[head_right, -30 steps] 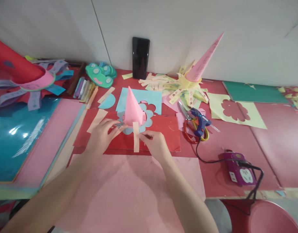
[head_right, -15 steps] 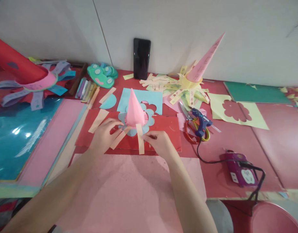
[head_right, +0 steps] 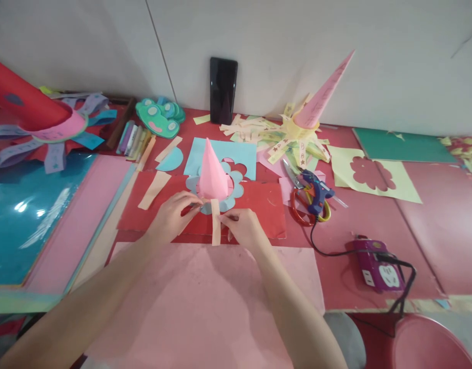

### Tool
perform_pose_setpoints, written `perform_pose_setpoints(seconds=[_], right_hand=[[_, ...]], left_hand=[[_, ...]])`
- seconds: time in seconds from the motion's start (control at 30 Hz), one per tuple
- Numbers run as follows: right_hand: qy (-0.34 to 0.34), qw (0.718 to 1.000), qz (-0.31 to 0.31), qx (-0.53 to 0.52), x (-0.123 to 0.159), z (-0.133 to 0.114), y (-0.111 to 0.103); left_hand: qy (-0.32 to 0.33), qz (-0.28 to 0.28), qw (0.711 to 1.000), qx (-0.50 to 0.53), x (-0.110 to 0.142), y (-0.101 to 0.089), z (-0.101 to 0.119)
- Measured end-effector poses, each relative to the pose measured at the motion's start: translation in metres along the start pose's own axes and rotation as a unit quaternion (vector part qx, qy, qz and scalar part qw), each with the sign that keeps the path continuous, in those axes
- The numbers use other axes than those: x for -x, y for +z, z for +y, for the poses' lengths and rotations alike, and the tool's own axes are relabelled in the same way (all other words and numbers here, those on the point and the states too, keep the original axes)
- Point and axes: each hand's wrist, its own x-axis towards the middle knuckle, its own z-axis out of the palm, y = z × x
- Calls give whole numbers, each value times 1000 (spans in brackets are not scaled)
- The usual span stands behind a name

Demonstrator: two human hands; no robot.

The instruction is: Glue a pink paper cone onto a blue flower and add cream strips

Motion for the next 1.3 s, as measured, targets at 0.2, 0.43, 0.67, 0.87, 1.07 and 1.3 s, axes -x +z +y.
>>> perform_pose_setpoints(seconds=[0.2, 0.43, 0.67, 0.87, 1.07, 1.3], right_hand=[[14, 1000, 0, -21, -1, -1, 2], [13, 999, 0, -42, -1, 0, 2], [27, 999, -2, -37, -1, -3, 2], [44, 998, -14, -48, -1, -5, 1], [44, 997, -19, -56, 0, -7, 0], [47, 998, 4, -47, 2, -9, 0]], left_hand=[[9, -9, 1000, -3, 0, 1, 0], [47, -13, 998, -27, 2, 5, -4], [62, -23, 996, -62, 1, 7, -4], [64, -25, 995, -78, 1, 7, -2], [64, -29, 993, -93, 1, 7, -1], [62, -36, 993, -91, 0, 6, -1]])
